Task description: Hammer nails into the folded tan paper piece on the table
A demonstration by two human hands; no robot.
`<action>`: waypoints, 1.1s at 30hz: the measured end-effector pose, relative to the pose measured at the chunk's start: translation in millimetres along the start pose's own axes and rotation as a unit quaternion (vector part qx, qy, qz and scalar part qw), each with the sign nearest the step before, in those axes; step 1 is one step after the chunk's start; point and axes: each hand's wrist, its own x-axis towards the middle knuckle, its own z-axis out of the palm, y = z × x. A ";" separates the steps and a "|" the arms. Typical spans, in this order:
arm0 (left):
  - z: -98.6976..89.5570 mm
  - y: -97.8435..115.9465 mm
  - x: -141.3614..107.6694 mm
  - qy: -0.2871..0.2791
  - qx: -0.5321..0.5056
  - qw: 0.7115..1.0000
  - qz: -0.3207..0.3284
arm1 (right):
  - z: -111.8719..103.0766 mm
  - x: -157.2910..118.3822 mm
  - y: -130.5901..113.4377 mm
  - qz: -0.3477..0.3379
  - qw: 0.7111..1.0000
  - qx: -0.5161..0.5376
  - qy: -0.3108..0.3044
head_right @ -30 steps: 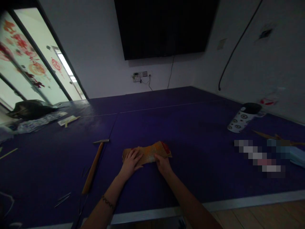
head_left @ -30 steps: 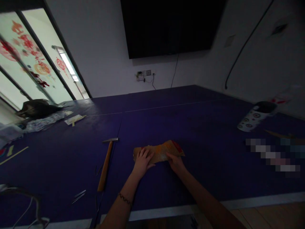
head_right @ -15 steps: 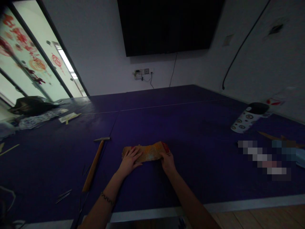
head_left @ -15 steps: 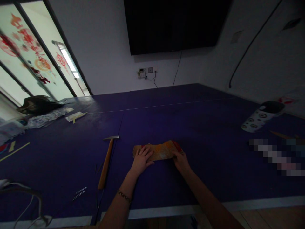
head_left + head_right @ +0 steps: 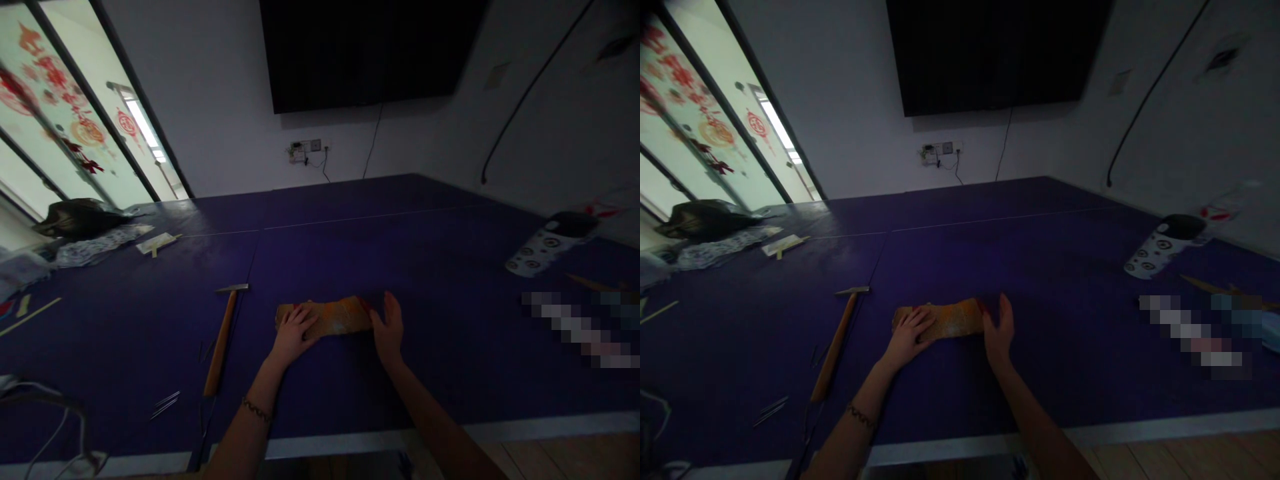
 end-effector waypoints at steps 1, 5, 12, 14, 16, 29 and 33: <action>-0.2 -0.2 -0.1 -0.001 -0.001 1.000 0.003 | -1.2 -0.7 -6.1 -0.031 0.999 -0.032 -0.023; 0.4 -1.4 -0.3 0.006 0.000 1.000 0.015 | 7.8 -10.7 -22.9 -0.141 0.964 -0.142 -0.176; 2.7 -0.1 -0.8 0.022 0.013 1.000 0.010 | 18.5 -18.9 -18.4 -0.199 0.901 -0.286 -0.259; 2.7 0.9 -1.2 0.026 0.015 1.000 0.008 | 17.6 -17.7 -17.2 -0.209 0.891 -0.306 -0.262; 2.7 1.5 -1.4 0.033 0.013 0.999 0.006 | 17.5 -17.0 -17.3 -0.219 0.885 -0.319 -0.260; 2.2 6.2 -4.0 0.055 -0.009 0.998 -0.033 | 16.5 -16.4 -25.1 -0.262 0.891 -0.303 -0.212; -7.9 5.3 -2.2 0.046 -0.032 0.997 -0.047 | 15.0 -17.6 -26.9 -0.272 0.900 -0.288 -0.182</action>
